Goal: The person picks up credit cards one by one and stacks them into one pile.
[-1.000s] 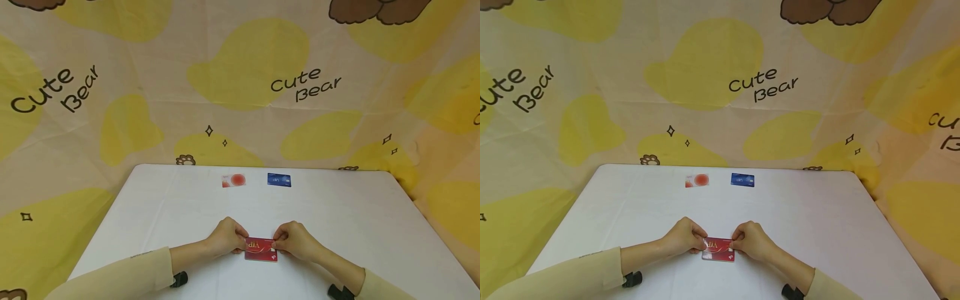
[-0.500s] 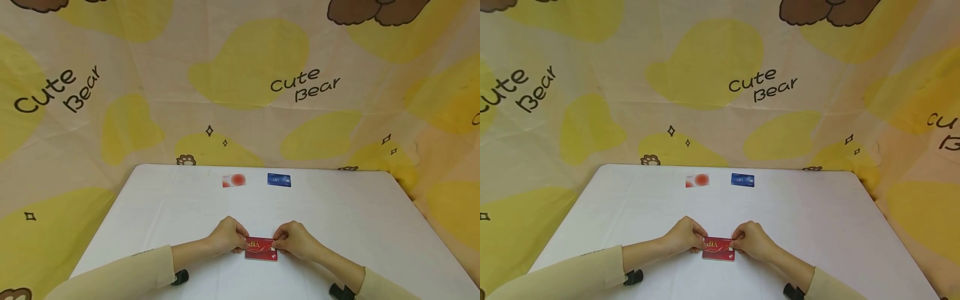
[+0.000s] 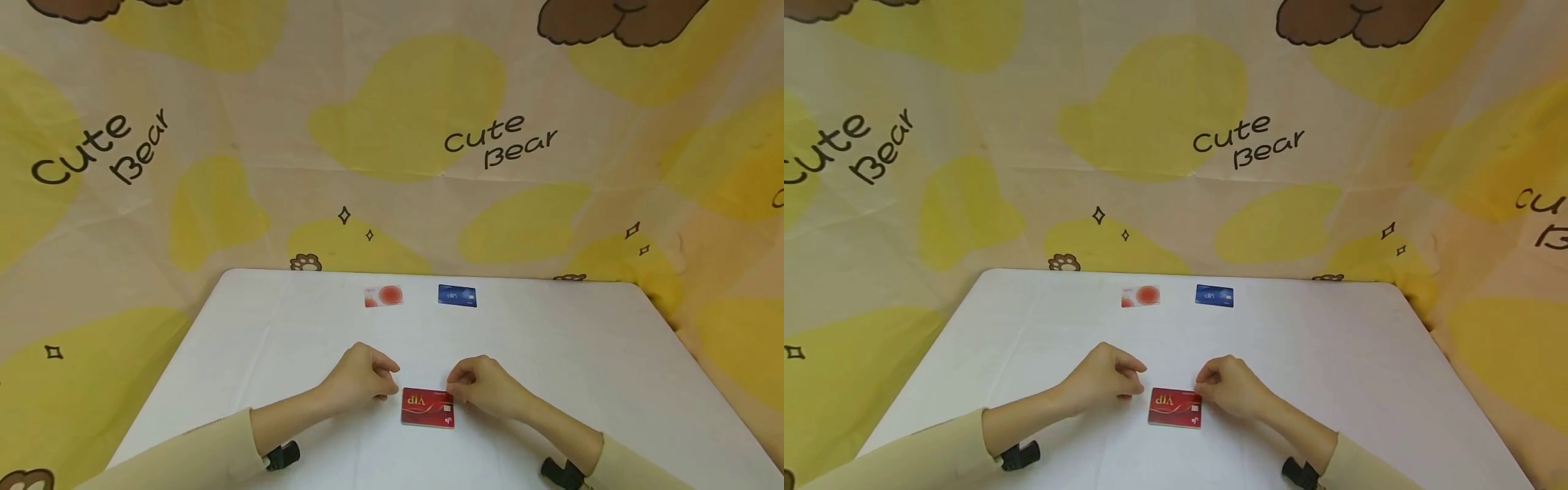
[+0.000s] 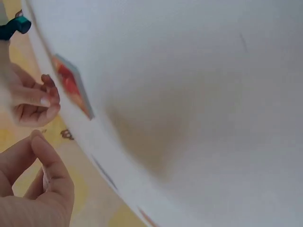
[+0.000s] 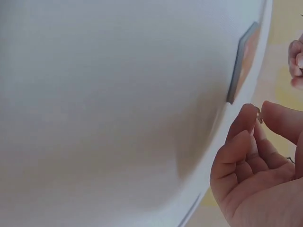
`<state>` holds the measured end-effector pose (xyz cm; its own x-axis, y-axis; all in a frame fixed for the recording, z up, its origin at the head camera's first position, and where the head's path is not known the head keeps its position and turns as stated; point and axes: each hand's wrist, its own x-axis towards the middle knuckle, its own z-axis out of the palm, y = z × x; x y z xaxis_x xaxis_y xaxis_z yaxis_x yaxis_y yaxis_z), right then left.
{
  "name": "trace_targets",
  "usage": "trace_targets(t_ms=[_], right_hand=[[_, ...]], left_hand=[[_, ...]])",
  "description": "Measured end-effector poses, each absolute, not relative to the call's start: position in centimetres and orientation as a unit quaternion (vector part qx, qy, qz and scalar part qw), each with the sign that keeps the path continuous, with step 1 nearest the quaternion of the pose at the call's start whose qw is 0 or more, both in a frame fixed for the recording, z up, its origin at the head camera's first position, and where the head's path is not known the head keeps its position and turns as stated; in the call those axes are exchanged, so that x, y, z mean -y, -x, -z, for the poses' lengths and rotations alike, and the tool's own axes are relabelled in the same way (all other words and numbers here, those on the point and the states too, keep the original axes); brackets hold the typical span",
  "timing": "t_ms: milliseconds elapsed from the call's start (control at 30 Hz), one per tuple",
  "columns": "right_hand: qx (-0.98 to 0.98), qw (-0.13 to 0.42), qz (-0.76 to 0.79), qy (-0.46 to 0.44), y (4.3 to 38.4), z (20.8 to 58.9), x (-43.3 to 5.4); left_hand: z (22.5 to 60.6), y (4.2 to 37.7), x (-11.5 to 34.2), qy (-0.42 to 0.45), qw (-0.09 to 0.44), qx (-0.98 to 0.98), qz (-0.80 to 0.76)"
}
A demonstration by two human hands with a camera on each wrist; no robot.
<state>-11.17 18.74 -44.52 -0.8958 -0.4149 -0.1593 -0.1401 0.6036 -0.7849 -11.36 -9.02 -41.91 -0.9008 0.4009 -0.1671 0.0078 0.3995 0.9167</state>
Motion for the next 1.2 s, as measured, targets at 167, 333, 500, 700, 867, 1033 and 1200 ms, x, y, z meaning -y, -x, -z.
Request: trace_targets(t_ms=[167,333,500,700,867,1033,1200], right_hand=[[-0.886,0.142,0.416,0.147,11.8,43.6,-18.7],[-0.888,0.116,0.418,0.15,12.7,42.7,-18.6],[-0.88,0.101,0.434,0.163,13.9,42.2,-18.4],[-0.883,0.067,0.436,0.158,15.2,41.5,-17.9],[-0.88,0.054,0.45,0.142,16.3,41.1,-17.3],[-0.876,0.048,0.459,0.141,17.6,40.9,-16.9],[-0.871,0.039,0.469,0.142,18.9,41.1,-16.9]], left_hand=[[40.9,12.2,10.3,-0.125,0.145,-0.822,-0.536],[40.6,13.4,11.8,-0.103,0.105,-0.838,-0.525],[40.4,14.4,12.8,-0.086,0.057,-0.853,-0.511],[40.7,15.6,13.7,-0.092,0.026,-0.852,-0.515],[40.9,16.7,14.2,-0.091,0.012,-0.851,-0.517],[41.1,17.9,14.5,-0.086,0.002,-0.85,-0.52],[41.2,19.0,14.8,-0.072,-0.006,-0.851,-0.52]])
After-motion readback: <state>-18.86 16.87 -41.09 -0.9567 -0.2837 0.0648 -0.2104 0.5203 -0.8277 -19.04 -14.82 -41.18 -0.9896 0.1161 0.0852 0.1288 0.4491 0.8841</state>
